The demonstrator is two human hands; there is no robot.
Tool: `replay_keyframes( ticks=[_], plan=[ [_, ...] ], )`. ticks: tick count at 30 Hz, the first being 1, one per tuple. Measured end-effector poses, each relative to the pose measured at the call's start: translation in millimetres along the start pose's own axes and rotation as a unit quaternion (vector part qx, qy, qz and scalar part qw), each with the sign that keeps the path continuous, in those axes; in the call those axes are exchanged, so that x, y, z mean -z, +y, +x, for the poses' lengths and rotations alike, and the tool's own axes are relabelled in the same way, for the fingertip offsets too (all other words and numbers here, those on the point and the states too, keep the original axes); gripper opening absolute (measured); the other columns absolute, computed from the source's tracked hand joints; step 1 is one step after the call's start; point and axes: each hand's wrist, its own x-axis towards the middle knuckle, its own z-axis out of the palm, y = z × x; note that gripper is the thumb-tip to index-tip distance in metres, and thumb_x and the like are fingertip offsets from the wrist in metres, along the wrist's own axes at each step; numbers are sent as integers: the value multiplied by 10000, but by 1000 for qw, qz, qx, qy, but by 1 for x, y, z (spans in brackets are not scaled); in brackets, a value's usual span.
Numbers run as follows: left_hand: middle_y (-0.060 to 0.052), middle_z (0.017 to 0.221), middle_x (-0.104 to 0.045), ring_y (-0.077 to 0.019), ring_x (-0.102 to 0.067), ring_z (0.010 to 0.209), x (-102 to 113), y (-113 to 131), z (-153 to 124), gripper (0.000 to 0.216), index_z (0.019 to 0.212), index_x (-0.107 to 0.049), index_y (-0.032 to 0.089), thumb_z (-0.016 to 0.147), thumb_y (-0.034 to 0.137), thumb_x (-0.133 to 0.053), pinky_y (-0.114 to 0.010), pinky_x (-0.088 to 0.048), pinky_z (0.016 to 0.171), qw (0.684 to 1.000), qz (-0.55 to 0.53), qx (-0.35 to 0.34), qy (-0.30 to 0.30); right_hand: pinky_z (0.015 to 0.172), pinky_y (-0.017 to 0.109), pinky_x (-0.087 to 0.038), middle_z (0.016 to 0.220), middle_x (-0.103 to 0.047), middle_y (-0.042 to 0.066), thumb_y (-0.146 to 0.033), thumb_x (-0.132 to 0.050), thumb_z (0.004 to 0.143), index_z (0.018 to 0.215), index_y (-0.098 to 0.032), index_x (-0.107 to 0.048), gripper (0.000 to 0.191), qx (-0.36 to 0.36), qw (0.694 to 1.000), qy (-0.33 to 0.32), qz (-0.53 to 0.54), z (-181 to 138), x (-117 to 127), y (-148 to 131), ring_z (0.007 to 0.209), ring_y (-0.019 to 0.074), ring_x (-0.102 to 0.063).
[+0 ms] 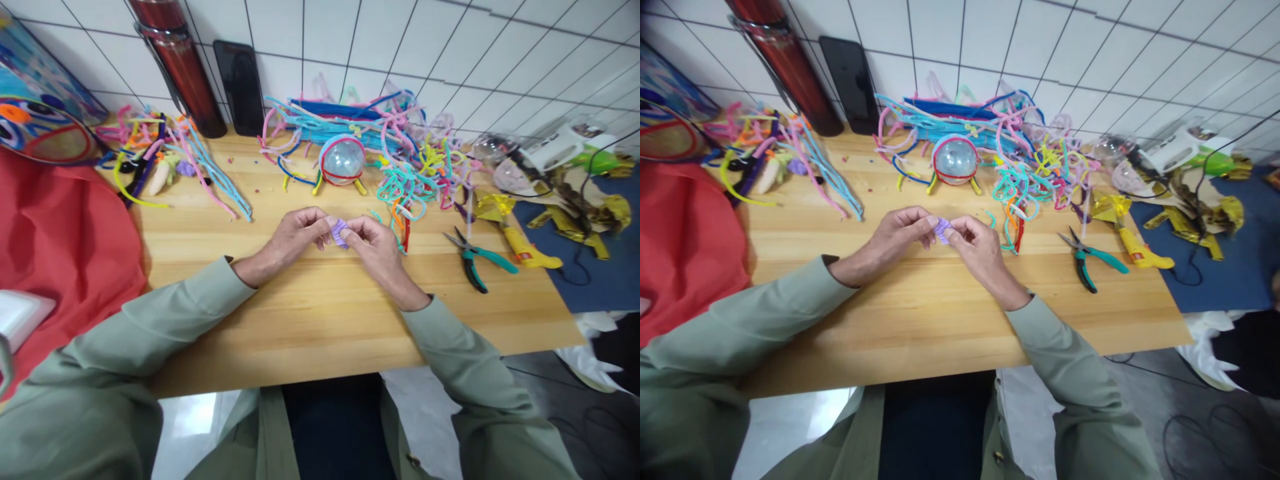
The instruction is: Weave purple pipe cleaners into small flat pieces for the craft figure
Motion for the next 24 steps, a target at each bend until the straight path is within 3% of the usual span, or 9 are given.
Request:
replay_keyframes(
  ticks=[8, 15, 24],
  plan=[
    [19, 608, -556, -112, -451, 578, 0, -5, -3, 410, 680, -609, 192, 876, 519, -759, -254, -388, 570, 996, 73, -43, 41, 650, 306, -438, 739, -687, 1, -444, -713, 902, 826, -220, -701, 236, 23, 1000, 10, -8, -3, -6, -4, 663, 150, -556],
    [24, 634, -563, -122, -469, 592, -3, -8, -2, 364, 786, -661, 192, 900, 532, -727, -263, -398, 587, 996, 68, -33, 41, 675, 302, -458, 759, -702, 6, -554, -725, 886, 837, -223, -688, 337, -7, 1000, 9, 9, -3, -7, -3, 690, 154, -576],
    [44, 609, -523, -114, -411, 587, -1, -13, 0, 384, 758, -666, 192, 845, 554, -764, -259, -377, 590, 995, 77, -36, 46, 724, 301, -485, 831, -746, 15, -440, -708, 901, 866, -217, -714, 226, -10, 1000, 0, 19, -4, -9, 2, 752, 162, -636]
  ],
)
